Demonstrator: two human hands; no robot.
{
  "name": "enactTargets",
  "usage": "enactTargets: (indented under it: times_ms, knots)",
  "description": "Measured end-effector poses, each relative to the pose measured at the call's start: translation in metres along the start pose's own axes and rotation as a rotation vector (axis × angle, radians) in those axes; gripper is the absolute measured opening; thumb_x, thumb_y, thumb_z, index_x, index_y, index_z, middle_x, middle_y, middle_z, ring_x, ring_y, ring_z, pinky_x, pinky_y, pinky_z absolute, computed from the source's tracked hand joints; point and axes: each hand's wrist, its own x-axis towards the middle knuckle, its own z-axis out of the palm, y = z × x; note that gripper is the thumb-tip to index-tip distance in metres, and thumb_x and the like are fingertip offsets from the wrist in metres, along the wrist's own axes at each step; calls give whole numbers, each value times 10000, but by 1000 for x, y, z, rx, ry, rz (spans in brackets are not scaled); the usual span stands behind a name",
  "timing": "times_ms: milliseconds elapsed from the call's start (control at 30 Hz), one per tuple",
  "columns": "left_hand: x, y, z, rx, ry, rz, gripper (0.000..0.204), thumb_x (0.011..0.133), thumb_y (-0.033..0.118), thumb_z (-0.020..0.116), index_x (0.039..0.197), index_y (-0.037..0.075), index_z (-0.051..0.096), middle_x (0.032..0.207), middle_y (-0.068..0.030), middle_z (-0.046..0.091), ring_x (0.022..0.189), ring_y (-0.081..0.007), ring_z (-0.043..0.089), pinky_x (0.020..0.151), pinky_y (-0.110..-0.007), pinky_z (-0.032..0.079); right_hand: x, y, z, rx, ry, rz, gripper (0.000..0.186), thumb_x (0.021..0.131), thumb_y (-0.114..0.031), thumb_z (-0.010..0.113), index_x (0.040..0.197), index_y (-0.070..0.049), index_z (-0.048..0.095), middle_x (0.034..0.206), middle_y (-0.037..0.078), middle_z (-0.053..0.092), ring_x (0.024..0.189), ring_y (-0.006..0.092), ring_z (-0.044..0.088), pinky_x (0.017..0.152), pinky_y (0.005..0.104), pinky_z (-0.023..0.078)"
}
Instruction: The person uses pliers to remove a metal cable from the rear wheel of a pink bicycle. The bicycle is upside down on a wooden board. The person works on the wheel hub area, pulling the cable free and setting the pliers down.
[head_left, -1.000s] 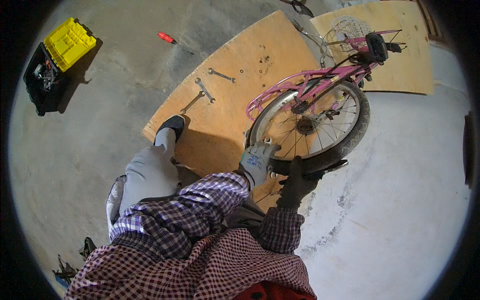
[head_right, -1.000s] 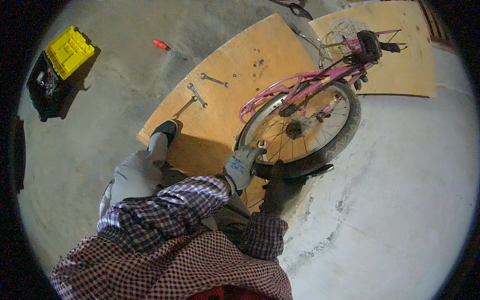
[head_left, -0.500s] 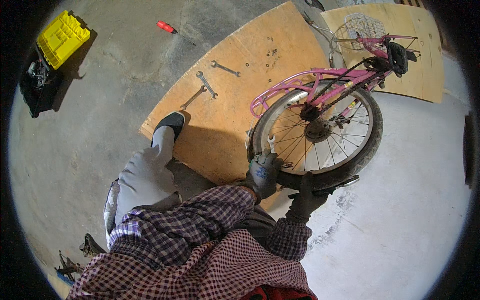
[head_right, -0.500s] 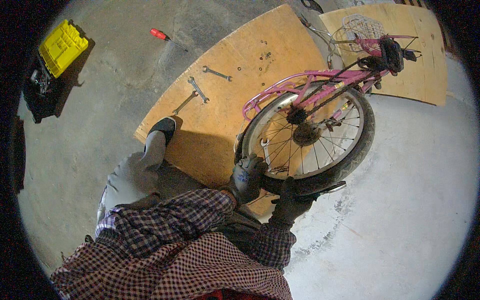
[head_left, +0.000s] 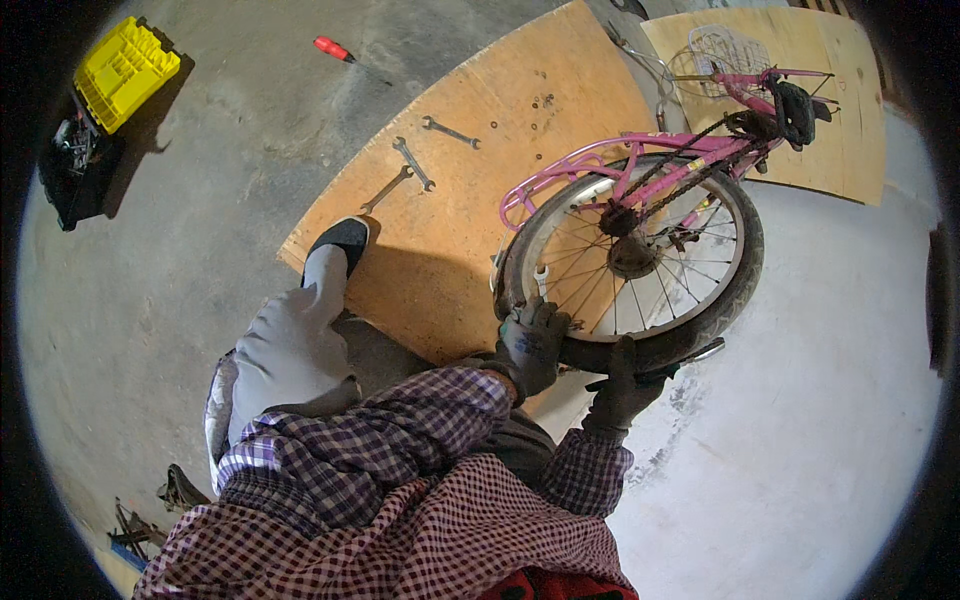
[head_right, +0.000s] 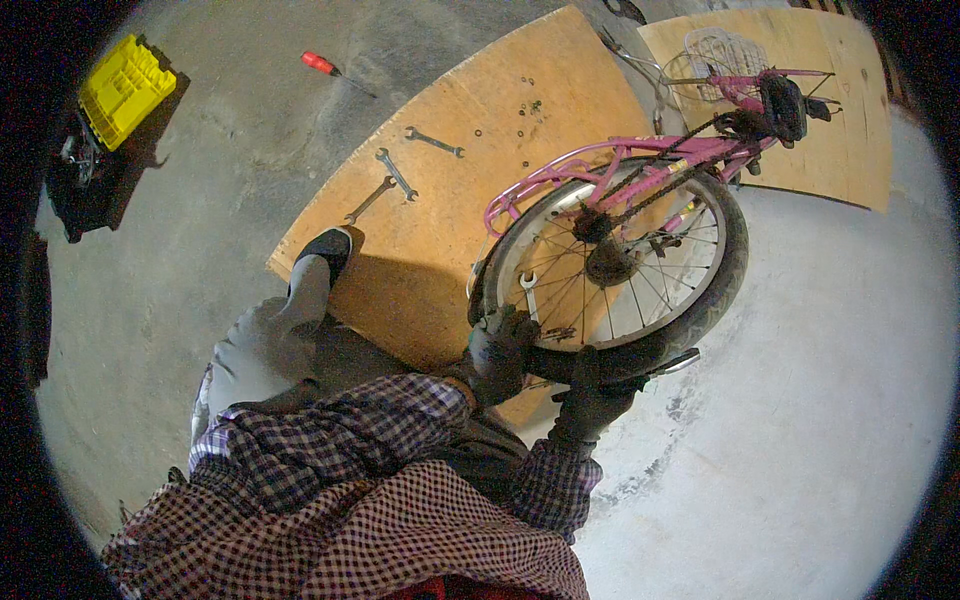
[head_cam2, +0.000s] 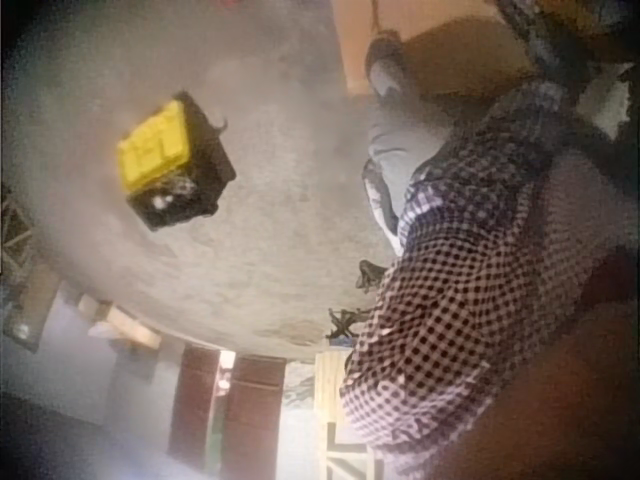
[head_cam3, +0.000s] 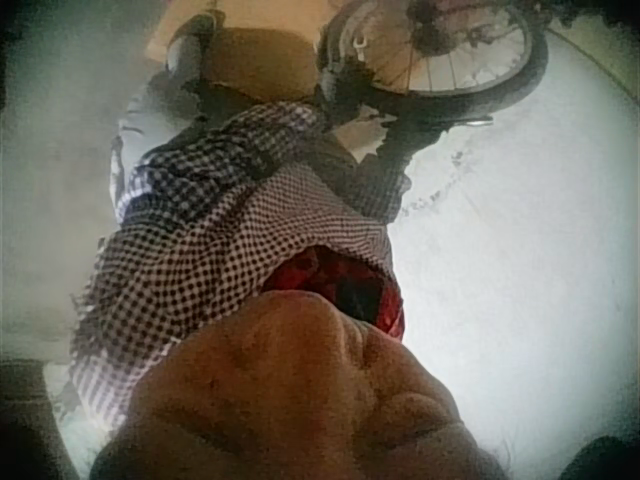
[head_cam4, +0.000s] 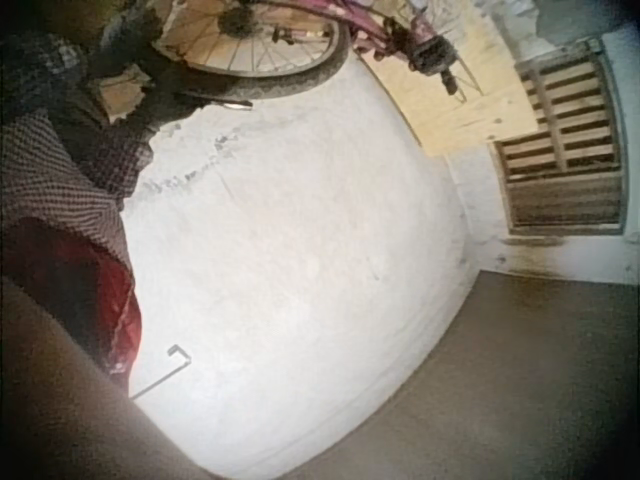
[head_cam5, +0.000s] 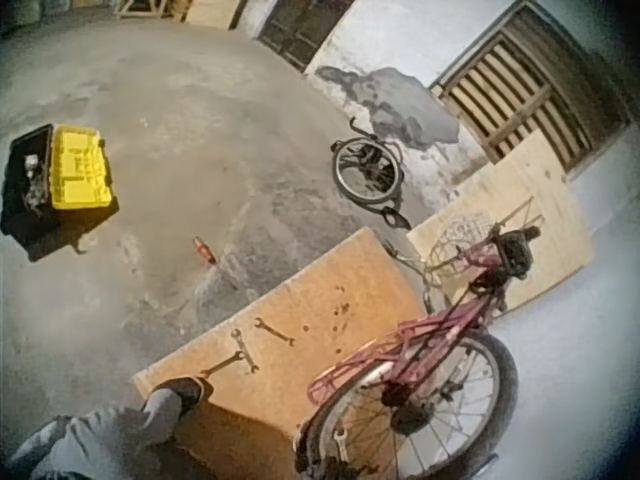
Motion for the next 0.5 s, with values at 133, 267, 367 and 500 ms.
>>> enactTargets:
  times_ms: [133,267,367,500]
  knots:
    - [5,5,-8,-13,-70,-64,442,723,128,769,1147,56,667,1066,-190,673,986,-429,654,869,-528,524,-2,-1,1,19,-1,47,561,828,-82,888,1296,24,597,1164,114,701,973,213,696,850,342,604]
    - [9,31,-27,636,-132,294,401,720,68,732,1116,51,667,1071,-195,660,1025,-442,644,864,-513,527,-2,4,5,47,4,7,605,817,-66,893,1329,22,583,1203,123,692,990,231,698,860,354,606]
    - [8,41,-27,701,-116,298,407,719,47,710,1122,57,656,1107,-194,651,1073,-434,629,896,-506,520,-1,6,4,-17,-3,-34,611,822,-79,893,1339,16,582,1224,123,684,1046,237,686,903,371,594]
    - [5,31,-19,701,-118,266,424,751,78,687,1172,68,641,1211,-188,642,1184,-414,605,972,-497,502,-1,2,-2,7,-33,66,707,797,-86,913,1390,21,544,1326,148,640,1162,256,643,1000,390,550]
